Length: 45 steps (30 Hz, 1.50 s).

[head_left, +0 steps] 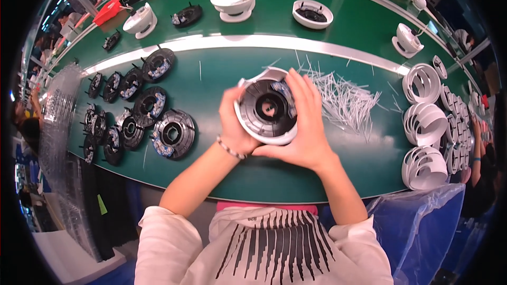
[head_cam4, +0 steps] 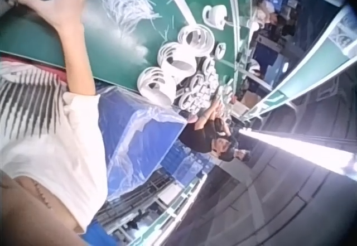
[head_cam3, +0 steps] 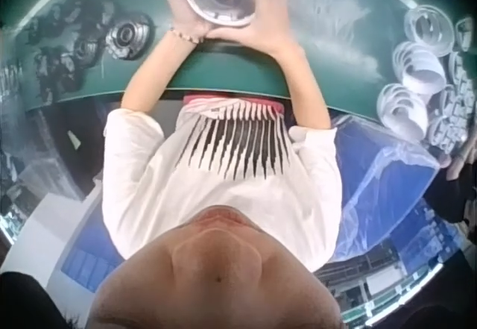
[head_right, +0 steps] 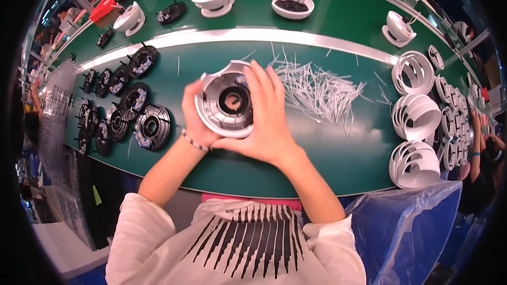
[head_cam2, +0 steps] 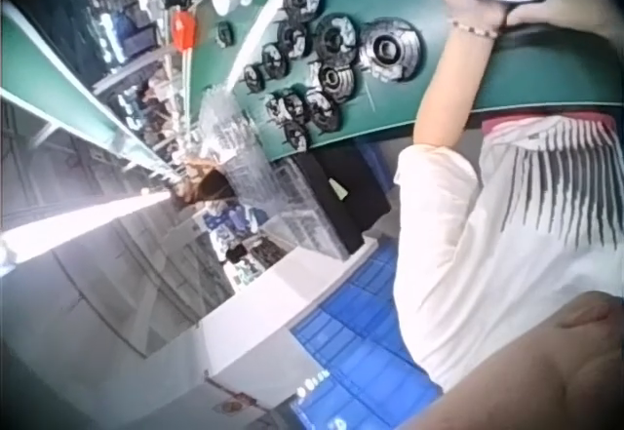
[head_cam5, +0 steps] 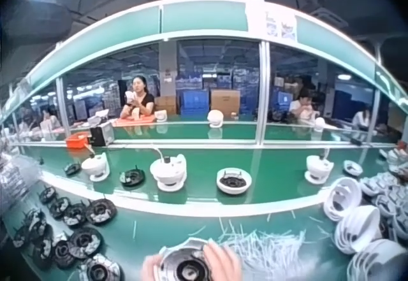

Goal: Manually assembling plastic housings and internal components of circular light fixtures on an assembly line.

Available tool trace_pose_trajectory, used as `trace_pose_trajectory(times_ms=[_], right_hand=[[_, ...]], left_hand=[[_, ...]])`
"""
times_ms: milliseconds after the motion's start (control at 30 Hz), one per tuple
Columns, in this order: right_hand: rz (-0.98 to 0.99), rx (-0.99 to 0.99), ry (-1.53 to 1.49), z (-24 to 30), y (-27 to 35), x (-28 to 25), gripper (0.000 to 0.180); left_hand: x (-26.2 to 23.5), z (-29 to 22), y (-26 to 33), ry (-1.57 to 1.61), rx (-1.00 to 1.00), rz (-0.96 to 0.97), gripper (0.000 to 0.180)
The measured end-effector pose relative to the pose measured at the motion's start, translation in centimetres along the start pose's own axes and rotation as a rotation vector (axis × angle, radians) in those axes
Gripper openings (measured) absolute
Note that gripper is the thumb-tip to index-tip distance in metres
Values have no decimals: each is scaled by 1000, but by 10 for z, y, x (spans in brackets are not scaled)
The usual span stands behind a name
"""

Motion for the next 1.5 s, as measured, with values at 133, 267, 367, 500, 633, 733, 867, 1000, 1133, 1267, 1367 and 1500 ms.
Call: trace_pose_trajectory(times_ms=[133,267,367,500,633,733,867,1000,1133,1267,1367,1500], right_hand=[[-20,-160,-131,-14,-3,-10,63],[-120,-196,-174,-14,-9,-15,42],[-116,-211,-215,-18,-9,-13,40],[-89,-167,-227,-23,-7,-16,39],[-109,-164,-214,-20,-11,-30,50],[-211,-134,-219,-27,-15,-49,69],[-544,-52,-98,-86,5,-92,54],[-877,-76,40,-105,10,-130,33],[-933,-61,136,-119,8,-139,30],[-859,-70,156,-123,5,-137,28],[-891,-65,164,-134,10,-138,25],[-901,-106,75,-127,8,-127,19]], left_hand=[[-2,-13,-8,47,-185,-60,57],[-11,-13,-7,159,-391,61,59],[-9,-11,-6,54,-396,-73,53],[-3,-7,-9,-28,-398,-156,50],[9,-8,-11,-22,-320,-197,43],[16,-19,-30,-183,-120,-113,56],[88,28,-84,-421,-99,136,44],[118,106,-178,-439,-148,243,43],[132,204,-274,-453,-98,118,35],[108,273,-383,-397,22,102,27],[91,296,-419,-505,81,269,26],[108,277,-400,-777,426,63,65]])
Point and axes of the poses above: each hand's wrist, its own y-axis away from the middle knuckle, its own x-axis out of the palm, z = x × y, the point moved 1 cm from there along -y, towards the middle knuckle, and after that the axes turned 12 degrees about x, right-handed, at the moved point
